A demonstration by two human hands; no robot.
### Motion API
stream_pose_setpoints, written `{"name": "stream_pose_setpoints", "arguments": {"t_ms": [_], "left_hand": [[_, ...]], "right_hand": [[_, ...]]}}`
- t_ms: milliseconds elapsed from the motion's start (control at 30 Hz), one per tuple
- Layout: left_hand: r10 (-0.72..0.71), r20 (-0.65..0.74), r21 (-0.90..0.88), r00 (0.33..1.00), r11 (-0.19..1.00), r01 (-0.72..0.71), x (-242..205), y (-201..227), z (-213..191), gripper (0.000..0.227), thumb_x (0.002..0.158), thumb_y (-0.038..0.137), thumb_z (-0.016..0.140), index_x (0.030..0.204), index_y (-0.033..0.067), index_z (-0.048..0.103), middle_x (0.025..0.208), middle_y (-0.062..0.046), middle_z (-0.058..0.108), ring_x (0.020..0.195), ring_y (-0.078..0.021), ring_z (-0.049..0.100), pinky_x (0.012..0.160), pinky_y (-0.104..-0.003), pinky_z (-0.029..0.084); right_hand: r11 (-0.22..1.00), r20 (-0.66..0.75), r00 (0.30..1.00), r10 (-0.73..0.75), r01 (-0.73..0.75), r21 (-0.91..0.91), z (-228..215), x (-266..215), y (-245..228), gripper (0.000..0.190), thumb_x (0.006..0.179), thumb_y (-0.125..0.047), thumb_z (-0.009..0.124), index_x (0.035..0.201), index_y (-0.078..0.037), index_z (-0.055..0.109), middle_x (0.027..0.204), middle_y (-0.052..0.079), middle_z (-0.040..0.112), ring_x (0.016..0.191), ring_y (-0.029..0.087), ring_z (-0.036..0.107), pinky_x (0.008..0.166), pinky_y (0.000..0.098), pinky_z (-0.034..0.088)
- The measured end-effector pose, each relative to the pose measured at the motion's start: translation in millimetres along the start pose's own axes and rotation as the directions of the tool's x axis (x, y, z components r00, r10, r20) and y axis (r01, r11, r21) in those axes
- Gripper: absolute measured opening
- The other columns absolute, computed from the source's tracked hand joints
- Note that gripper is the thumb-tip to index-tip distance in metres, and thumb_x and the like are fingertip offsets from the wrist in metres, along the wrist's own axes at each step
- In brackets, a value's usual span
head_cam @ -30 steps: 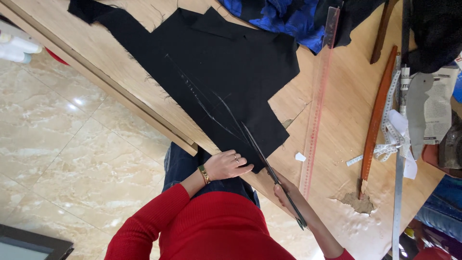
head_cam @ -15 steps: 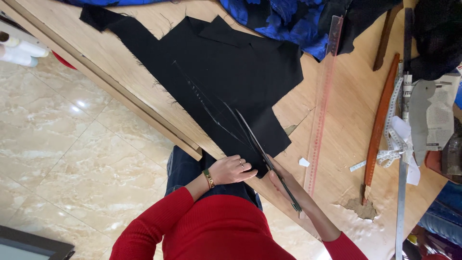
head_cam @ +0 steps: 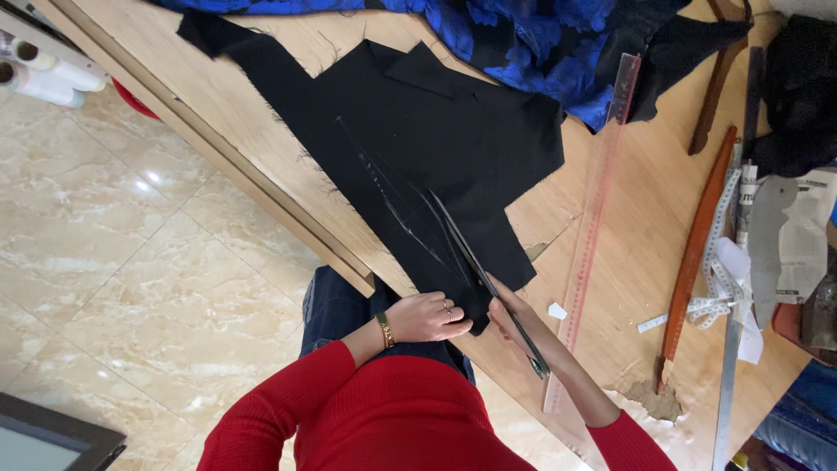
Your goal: The person marks a black fabric piece on a wooden table using a ruler and chalk, then cuts the fabric along the marked lines with scissors. The person handles the fabric and tools with both hands throughout the process.
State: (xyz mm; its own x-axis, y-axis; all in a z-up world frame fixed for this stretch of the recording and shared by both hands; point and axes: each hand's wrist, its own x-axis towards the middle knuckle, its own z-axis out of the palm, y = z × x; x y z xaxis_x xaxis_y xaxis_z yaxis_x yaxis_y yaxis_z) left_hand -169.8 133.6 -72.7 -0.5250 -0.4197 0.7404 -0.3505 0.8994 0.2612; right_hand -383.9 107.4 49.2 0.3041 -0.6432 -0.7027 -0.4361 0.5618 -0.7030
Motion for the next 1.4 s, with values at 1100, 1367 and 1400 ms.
{"name": "stream_pose_setpoints", "arguments": {"t_ms": [1100, 1367, 1400], "left_hand": [[0.013, -0.036, -0.016, 0.999, 1.0, -0.014, -4.2, -0.4, 5.4, 0.019, 0.107, 0.021, 0.05, 0.095, 0.0141, 0.063, 0.08, -0.004, 0.052, 0.067, -0.0196, 0.055, 0.064, -0.031, 0.047], [0.026, -0.043, -0.018, 0.999, 0.999, -0.026, -3.8, -1.1, 4.7, 0.018, 0.106, 0.02, 0.052, 0.094, 0.0134, 0.063, 0.08, -0.004, 0.052, 0.067, -0.0202, 0.056, 0.063, -0.032, 0.047], [0.031, -0.043, -0.018, 0.999, 0.999, -0.031, -3.9, -1.3, 4.8, 0.016, 0.106, 0.02, 0.053, 0.094, 0.0134, 0.063, 0.08, -0.004, 0.052, 0.067, -0.0204, 0.056, 0.063, -0.032, 0.047]], "right_hand": [[0.979, 0.104, 0.995, -0.011, 0.032, -0.202, -48.3, 77.6, -32.0, 0.058, 0.099, -0.038, 0.057, 0.153, -0.018, 0.05, 0.064, 0.002, 0.049, 0.048, 0.006, 0.05, 0.041, 0.0202, 0.045], [0.918, 0.111, 0.994, 0.004, 0.04, -0.394, -12.9, 72.9, -126.7, 0.061, 0.098, -0.046, 0.053, 0.155, -0.024, 0.049, 0.105, 0.02, 0.058, 0.095, 0.031, 0.056, 0.075, 0.0418, 0.052], [0.909, 0.117, 0.993, -0.008, 0.056, -0.413, -7.3, 74.2, -135.9, 0.066, 0.097, -0.049, 0.052, 0.157, -0.022, 0.046, 0.141, 0.033, 0.057, 0.131, 0.049, 0.054, 0.101, 0.0567, 0.05]]}}
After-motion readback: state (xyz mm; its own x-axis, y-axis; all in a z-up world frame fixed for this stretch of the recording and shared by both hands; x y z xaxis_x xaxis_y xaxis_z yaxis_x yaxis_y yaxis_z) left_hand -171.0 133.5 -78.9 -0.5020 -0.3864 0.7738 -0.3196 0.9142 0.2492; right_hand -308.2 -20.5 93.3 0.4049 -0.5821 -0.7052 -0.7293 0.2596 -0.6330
